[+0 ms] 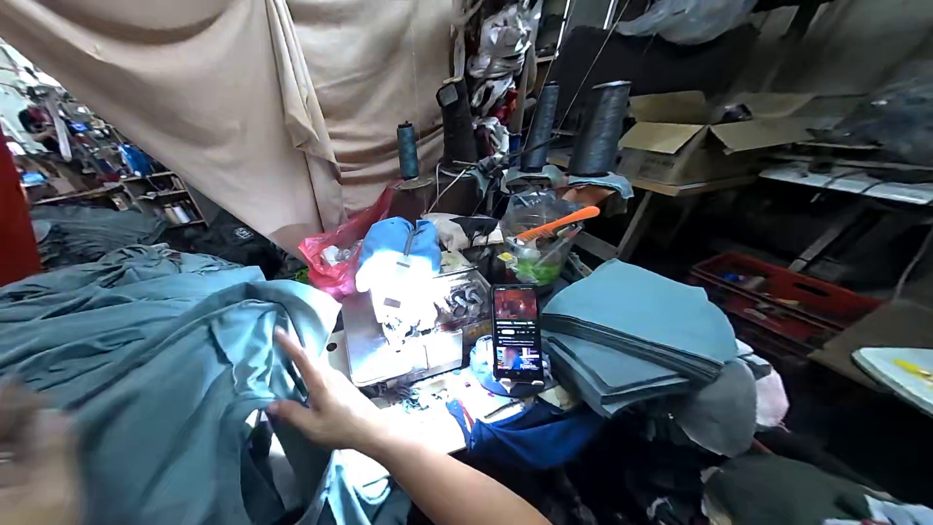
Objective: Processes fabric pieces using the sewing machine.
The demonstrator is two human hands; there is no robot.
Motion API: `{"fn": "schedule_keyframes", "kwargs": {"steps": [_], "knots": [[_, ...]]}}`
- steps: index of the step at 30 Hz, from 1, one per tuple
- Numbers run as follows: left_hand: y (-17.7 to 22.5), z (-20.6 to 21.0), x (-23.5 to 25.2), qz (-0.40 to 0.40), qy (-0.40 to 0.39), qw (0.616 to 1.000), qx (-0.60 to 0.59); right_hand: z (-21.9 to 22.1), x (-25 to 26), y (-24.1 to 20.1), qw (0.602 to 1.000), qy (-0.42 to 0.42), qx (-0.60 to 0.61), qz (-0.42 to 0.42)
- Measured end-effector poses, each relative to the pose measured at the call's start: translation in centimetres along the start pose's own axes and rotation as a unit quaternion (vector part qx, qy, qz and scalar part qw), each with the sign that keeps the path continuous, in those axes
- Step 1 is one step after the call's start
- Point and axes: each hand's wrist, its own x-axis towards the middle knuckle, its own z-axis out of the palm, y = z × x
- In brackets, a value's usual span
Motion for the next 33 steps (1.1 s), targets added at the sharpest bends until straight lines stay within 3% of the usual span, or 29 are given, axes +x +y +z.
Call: {"fn": "schedule_keyframes", "kwargs": {"steps": [2,3,6,7,8,11,15,17,20,21,23,26,29,33], "knots": [[-7.3,5.2,-3.2,0.128,-0.152,0.980,0.020,2.1,-2.2,2.3,0.997,0.001,-0.075,0.010],[-9.6,7.8,-4.9,0.133,-0.232,0.963,0.033,3.3,-3.8,3.8,0.993,0.007,-0.116,0.014],[-10.3,11.6,-6.9,-0.009,-0.459,0.881,0.110,5.8,-9.3,8.8,0.978,-0.082,-0.182,0.051],[-9.8,11.9,-6.6,-0.031,-0.479,0.868,0.127,6.2,-10.8,10.2,0.974,-0.119,-0.186,0.053],[-10.5,12.3,-6.7,-0.024,-0.458,0.879,0.129,6.5,-11.6,11.3,0.970,-0.133,-0.201,0.044],[-11.7,12.8,-5.5,0.012,-0.445,0.887,0.126,6.7,-12.1,11.7,0.966,-0.129,-0.221,0.028],[-9.7,12.9,-3.1,0.042,-0.555,0.814,0.166,6.7,-11.9,11.6,0.967,-0.118,-0.224,0.021],[-10.8,13.5,-3.5,0.095,-0.512,0.842,0.140,6.7,-12.0,11.6,0.967,-0.120,-0.223,0.021],[-10.0,14.2,-3.1,0.039,-0.539,0.829,0.147,6.9,-12.1,11.6,0.968,-0.113,-0.225,0.022],[-10.8,14.7,-3.5,0.054,-0.526,0.837,0.143,6.9,-12.0,11.7,0.967,-0.116,-0.227,0.023],[-14.2,16.1,-4.9,0.127,-0.451,0.875,0.125,6.9,-12.1,11.5,0.965,-0.130,-0.229,0.017],[-15.4,16.9,-5.4,0.188,-0.368,0.907,0.076,7.0,-12.9,10.5,0.958,-0.151,-0.244,0.014],[-13.3,15.5,-4.7,0.178,-0.304,0.936,-0.002,8.2,-15.1,9.6,0.960,-0.081,-0.268,-0.009],[-7.7,10.7,-4.0,0.167,-0.261,0.950,-0.033,9.4,-17.3,8.7,0.948,-0.059,-0.313,0.013]]}}
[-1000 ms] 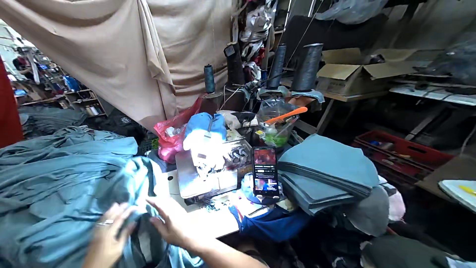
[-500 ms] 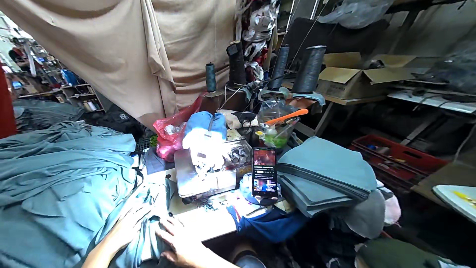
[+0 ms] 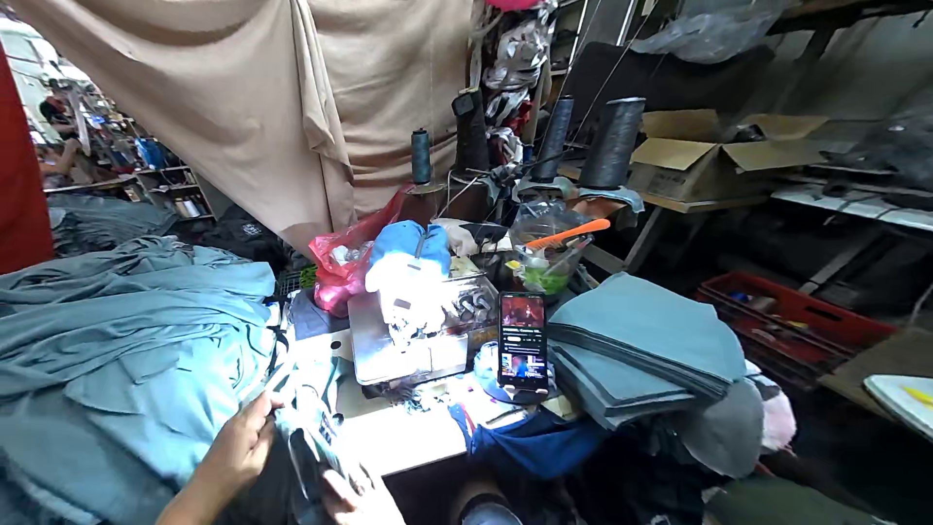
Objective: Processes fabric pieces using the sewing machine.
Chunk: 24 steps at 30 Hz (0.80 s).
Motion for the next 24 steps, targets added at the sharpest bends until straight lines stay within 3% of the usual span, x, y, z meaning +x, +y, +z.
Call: {"fn": "schedule_keyframes", "kwargs": {"steps": [5,9,10,12,14,15,18,19,22,24], "knots": [[5.5,-6.8,-0.1,0.047,0.083,0.995,0.021,-1.6,0.3,-2.2,1.000,-0.013,0.023,0.009],[4.3,-11.0,-0.5,0.066,0.137,0.983,0.104,-8.8,1.8,-3.9,0.980,-0.091,0.166,-0.064],[3.6,-12.0,-0.8,0.065,0.145,0.981,0.110,-11.8,2.4,-3.8,0.975,-0.064,0.196,-0.086],[3.2,-14.0,-1.4,0.054,0.153,0.982,0.092,-17.8,3.8,-2.8,0.966,0.079,0.219,-0.113],[5.1,-15.4,-1.7,0.061,0.164,0.982,0.065,-21.9,5.1,-1.8,0.963,0.161,0.198,-0.080],[6.2,-15.9,-1.9,0.067,0.172,0.981,0.064,-22.9,5.4,-1.7,0.972,0.138,0.182,-0.053],[8.5,-17.3,-2.6,0.065,0.212,0.972,0.083,-23.8,6.0,-3.0,0.990,-0.054,0.126,0.016],[8.8,-17.7,-2.8,0.069,0.224,0.969,0.083,-24.4,6.2,-3.4,0.993,-0.064,0.098,0.027],[9.5,-19.7,-4.3,0.069,0.163,0.977,0.119,-28.6,7.9,-3.4,0.995,0.087,-0.020,-0.035],[11.1,-20.8,-4.9,0.048,0.039,0.988,0.142,-33.4,10.0,-3.4,0.988,0.120,-0.059,-0.081]]}}
